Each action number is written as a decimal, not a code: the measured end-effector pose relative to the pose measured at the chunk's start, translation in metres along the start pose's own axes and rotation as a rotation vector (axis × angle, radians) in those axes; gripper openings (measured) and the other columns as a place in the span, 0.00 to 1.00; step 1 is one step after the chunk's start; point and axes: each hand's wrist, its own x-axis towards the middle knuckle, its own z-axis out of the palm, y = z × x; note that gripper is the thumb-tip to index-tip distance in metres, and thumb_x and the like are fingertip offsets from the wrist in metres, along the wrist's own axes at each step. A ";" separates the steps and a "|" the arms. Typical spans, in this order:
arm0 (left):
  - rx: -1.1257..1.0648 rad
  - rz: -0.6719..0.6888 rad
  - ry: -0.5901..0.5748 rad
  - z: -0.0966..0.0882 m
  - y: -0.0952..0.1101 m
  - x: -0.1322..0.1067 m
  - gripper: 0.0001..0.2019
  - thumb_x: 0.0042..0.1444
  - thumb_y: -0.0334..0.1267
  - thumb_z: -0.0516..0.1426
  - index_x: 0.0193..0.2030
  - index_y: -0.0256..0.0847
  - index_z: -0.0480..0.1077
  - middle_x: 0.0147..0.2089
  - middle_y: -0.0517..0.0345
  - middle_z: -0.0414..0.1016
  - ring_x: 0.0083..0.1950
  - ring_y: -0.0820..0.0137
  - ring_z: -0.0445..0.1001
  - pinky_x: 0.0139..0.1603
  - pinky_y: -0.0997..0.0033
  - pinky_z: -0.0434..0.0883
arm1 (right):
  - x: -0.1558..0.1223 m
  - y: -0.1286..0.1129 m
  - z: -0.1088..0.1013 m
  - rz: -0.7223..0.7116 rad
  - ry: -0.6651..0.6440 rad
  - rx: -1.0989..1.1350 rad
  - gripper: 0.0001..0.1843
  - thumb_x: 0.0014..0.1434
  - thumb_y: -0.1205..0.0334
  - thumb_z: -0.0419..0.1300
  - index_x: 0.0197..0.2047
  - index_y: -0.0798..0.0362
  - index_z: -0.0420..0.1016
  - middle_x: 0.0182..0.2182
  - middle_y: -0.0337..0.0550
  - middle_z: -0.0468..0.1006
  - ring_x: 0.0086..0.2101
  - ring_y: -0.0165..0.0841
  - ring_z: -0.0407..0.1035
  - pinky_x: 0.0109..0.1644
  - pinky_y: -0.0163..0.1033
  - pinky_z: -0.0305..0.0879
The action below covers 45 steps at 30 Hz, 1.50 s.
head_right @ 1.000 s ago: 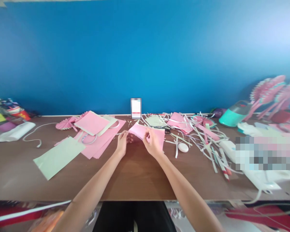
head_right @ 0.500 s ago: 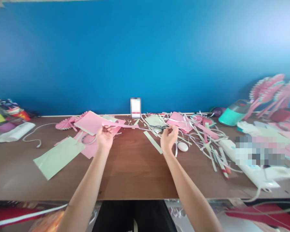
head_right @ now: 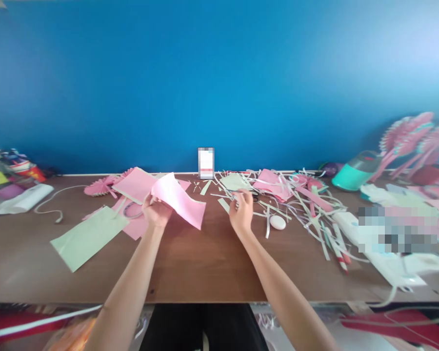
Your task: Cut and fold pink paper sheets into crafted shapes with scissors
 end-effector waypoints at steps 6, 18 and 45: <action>0.006 -0.130 -0.084 0.002 -0.009 -0.008 0.16 0.54 0.33 0.53 0.18 0.40 0.53 0.13 0.68 0.50 0.12 0.84 0.50 0.11 0.84 0.50 | -0.009 -0.007 0.014 0.010 -0.356 0.243 0.19 0.63 0.58 0.50 0.57 0.49 0.64 0.51 0.50 0.70 0.50 0.39 0.66 0.50 0.46 0.65; 0.168 -0.049 0.151 0.002 -0.030 -0.002 0.10 0.51 0.44 0.58 0.27 0.39 0.67 0.16 0.67 0.64 0.14 0.80 0.61 0.13 0.81 0.57 | -0.009 0.003 0.016 0.010 -0.590 0.069 0.23 0.59 0.58 0.55 0.57 0.51 0.63 0.39 0.44 0.76 0.44 0.39 0.68 0.48 0.45 0.63; 0.320 -0.050 -0.009 -0.009 -0.050 0.009 0.14 0.56 0.45 0.57 0.44 0.39 0.74 0.44 0.52 0.78 0.47 0.62 0.76 0.44 0.67 0.75 | -0.010 0.020 0.009 -0.044 -0.314 -0.310 0.06 0.57 0.59 0.59 0.30 0.51 0.69 0.42 0.54 0.66 0.45 0.51 0.58 0.46 0.58 0.56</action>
